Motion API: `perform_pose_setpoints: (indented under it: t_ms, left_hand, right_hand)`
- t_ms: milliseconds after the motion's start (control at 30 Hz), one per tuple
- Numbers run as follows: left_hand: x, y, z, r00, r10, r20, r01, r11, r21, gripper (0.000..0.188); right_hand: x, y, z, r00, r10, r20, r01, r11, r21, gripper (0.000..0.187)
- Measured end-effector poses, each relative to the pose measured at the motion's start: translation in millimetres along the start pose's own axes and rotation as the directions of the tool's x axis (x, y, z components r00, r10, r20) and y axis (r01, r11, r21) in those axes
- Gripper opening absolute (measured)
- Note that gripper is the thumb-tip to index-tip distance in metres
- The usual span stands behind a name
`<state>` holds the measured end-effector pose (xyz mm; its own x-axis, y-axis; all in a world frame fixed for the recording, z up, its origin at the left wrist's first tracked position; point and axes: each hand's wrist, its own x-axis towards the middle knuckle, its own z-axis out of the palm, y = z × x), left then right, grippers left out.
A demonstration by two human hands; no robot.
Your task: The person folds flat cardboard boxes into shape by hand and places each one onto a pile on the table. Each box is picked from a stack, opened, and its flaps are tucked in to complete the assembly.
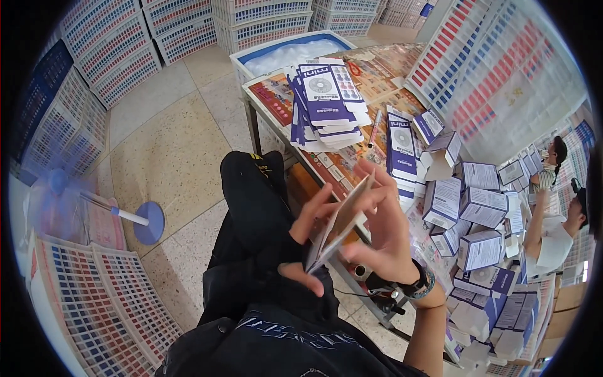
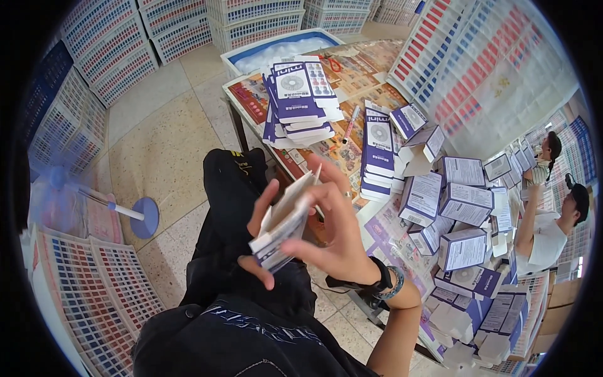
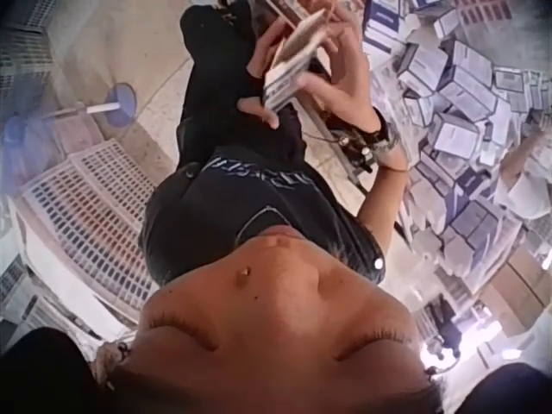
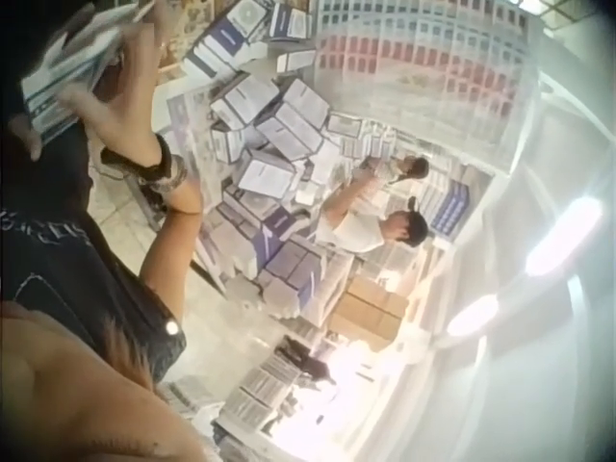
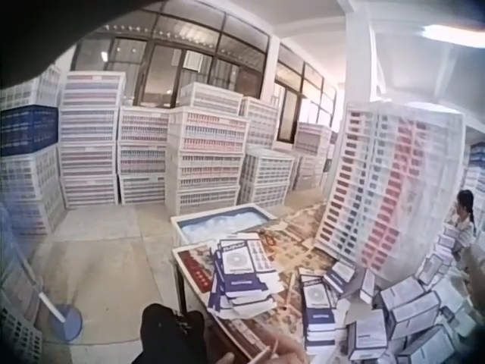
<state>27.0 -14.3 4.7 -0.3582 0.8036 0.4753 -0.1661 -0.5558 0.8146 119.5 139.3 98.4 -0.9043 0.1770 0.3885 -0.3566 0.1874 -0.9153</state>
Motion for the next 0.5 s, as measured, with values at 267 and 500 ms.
perform_pose_setpoints:
  t_ms: [267, 500]
  left_hand:
    - [-8, -28, -12, 0.894, 0.377, -0.242, -0.087, 0.675, 0.732, 0.119]
    - [-6, -20, -21, 0.991, 0.077, -0.113, 0.003, 0.814, 0.581, 0.070]
  right_hand:
    - [-3, -2, 6, 0.993, -0.093, -0.068, 0.100, 0.989, 0.112, 0.031]
    - [7, -2, -7, 0.990, 0.108, 0.096, -0.118, 0.987, 0.110, 0.054]
